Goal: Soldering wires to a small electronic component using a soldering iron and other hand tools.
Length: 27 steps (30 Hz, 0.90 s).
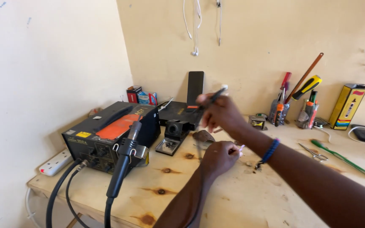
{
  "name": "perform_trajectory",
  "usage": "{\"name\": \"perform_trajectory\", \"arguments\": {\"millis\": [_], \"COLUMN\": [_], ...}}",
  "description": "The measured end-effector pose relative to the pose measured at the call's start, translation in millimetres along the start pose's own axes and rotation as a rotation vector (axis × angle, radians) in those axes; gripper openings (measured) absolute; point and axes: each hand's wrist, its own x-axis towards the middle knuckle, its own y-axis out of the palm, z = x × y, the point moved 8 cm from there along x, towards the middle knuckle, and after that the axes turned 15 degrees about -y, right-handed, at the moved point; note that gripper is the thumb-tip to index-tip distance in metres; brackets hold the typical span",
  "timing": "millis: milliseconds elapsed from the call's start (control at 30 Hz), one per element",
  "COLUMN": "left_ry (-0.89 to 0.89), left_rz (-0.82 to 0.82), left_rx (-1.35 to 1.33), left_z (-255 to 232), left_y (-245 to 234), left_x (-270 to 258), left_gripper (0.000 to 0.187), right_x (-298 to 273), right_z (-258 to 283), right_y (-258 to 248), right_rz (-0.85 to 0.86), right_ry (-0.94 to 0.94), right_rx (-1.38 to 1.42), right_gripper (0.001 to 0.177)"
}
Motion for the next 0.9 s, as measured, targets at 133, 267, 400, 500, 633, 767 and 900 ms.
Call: {"name": "perform_trajectory", "arguments": {"millis": [133, 267, 400, 500, 633, 767, 900], "left_ry": [-0.053, -0.088, -0.117, -0.138, -0.17, -0.172, -0.132], "left_rz": [0.036, 0.005, -0.022, -0.047, -0.08, -0.087, -0.069], "left_rx": [0.068, 0.044, 0.014, -0.002, -0.014, -0.026, -0.049], "left_z": [12.6, 16.2, 29.2, 40.2, 55.1, 55.2, 35.5], "left_y": [-21.5, -23.4, -22.8, -25.0, -27.9, -17.9, 8.2], "left_x": [-10.9, -12.7, -12.1, -10.3, -9.0, -1.7, 18.8], "left_gripper": [0.024, 0.022, 0.024, 0.028, 0.035, 0.043, 0.052], "right_x": [11.5, 23.1, 38.1, 30.5, 32.3, 36.2, 14.4], "right_z": [-29.1, -45.0, -86.8, -87.1, -105.0, -137.2, -49.2], "right_y": [51.1, 87.7, 108.9, 126.4, 132.4, 107.5, 37.5], "right_rz": [0.122, 0.307, 0.493, 0.568, 0.638, 0.642, 0.26], "right_ry": [0.099, -0.045, -0.101, -0.271, -0.307, -0.214, -0.653], "right_rx": [-0.002, -0.202, -0.703, -0.872, -0.956, -0.825, -0.721], "right_gripper": [0.034, 0.042, 0.049, 0.048, 0.047, 0.042, 0.039]}}
